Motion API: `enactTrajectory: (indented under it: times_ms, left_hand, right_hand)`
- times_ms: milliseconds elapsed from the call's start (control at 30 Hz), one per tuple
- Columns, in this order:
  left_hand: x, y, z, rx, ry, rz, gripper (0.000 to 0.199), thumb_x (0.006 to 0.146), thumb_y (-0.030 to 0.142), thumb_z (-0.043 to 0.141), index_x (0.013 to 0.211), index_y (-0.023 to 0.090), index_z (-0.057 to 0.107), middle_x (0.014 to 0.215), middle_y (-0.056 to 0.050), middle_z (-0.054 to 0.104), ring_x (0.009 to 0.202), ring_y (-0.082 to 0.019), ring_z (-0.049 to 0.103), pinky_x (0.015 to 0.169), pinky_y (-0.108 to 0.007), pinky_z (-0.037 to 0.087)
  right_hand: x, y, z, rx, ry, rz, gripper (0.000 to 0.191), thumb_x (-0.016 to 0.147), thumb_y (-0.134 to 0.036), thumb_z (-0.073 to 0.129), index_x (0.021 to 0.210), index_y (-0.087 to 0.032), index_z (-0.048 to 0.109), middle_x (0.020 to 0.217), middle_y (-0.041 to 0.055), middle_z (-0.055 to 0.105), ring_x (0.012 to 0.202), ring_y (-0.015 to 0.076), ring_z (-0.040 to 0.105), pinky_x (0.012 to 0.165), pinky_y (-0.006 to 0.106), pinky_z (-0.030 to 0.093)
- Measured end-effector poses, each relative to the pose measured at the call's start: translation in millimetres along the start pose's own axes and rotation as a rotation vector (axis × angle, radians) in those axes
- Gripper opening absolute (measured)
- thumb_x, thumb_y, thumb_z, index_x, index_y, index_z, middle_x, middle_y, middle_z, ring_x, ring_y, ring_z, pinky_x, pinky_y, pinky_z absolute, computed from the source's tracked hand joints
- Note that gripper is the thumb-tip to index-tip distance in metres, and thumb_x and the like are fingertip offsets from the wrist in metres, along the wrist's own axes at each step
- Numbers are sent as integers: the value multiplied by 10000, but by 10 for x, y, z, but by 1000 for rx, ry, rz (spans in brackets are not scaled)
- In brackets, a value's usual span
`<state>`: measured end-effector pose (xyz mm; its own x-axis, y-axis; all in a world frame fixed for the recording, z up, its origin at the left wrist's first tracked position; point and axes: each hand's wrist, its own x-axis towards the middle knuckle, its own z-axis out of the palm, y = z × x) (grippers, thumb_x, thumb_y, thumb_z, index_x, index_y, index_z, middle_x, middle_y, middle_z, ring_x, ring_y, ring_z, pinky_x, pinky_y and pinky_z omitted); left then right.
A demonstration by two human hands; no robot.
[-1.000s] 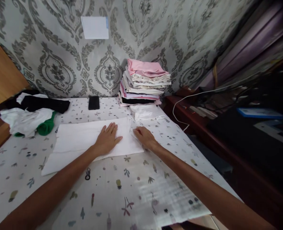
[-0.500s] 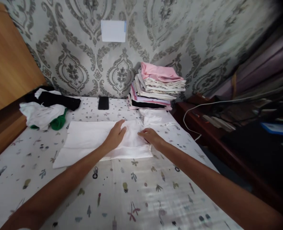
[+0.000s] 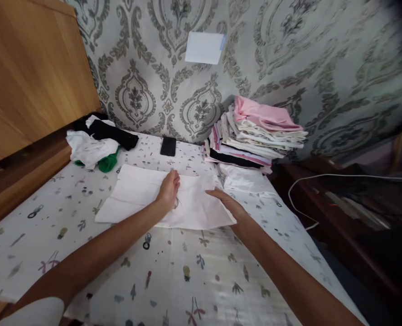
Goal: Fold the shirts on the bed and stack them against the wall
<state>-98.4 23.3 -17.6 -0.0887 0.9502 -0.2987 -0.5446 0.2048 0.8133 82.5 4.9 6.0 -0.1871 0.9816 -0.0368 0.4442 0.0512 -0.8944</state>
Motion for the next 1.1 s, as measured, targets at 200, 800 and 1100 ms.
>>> enactTrajectory:
  times_ms: [200,800,1100]
  left_hand:
    - [-25,200,-34,-165,23,-127,462,1029,473,349,1327,169,531,1527,-153,458,1419,-200,442,1142,-286,398]
    - [-134,1192,-1396,-71,-67,-328,378,1012,470,428,1029,156,638,706,-26,652,569,-178,641,636,-331,584]
    - [-78,1459,-1725,264,-88,-239,197,952,334,540,941,155,621,790,-41,676,530,-132,584,492,-238,482]
  right_hand:
    - [113,-436,328,608,-130,200,370,714,-349,633,1067,-252,578,913,34,743,869,261,710,730,370,562]
    - [492,-979,2090,692,-337,231,475,619,-99,559,1081,-208,575,669,-67,593,505,109,508,457,208,380]
    - [370,-1228,2175,526,-450,343,849,911,-270,609,1578,-127,104,596,-37,622,495,169,637,486,263,514]
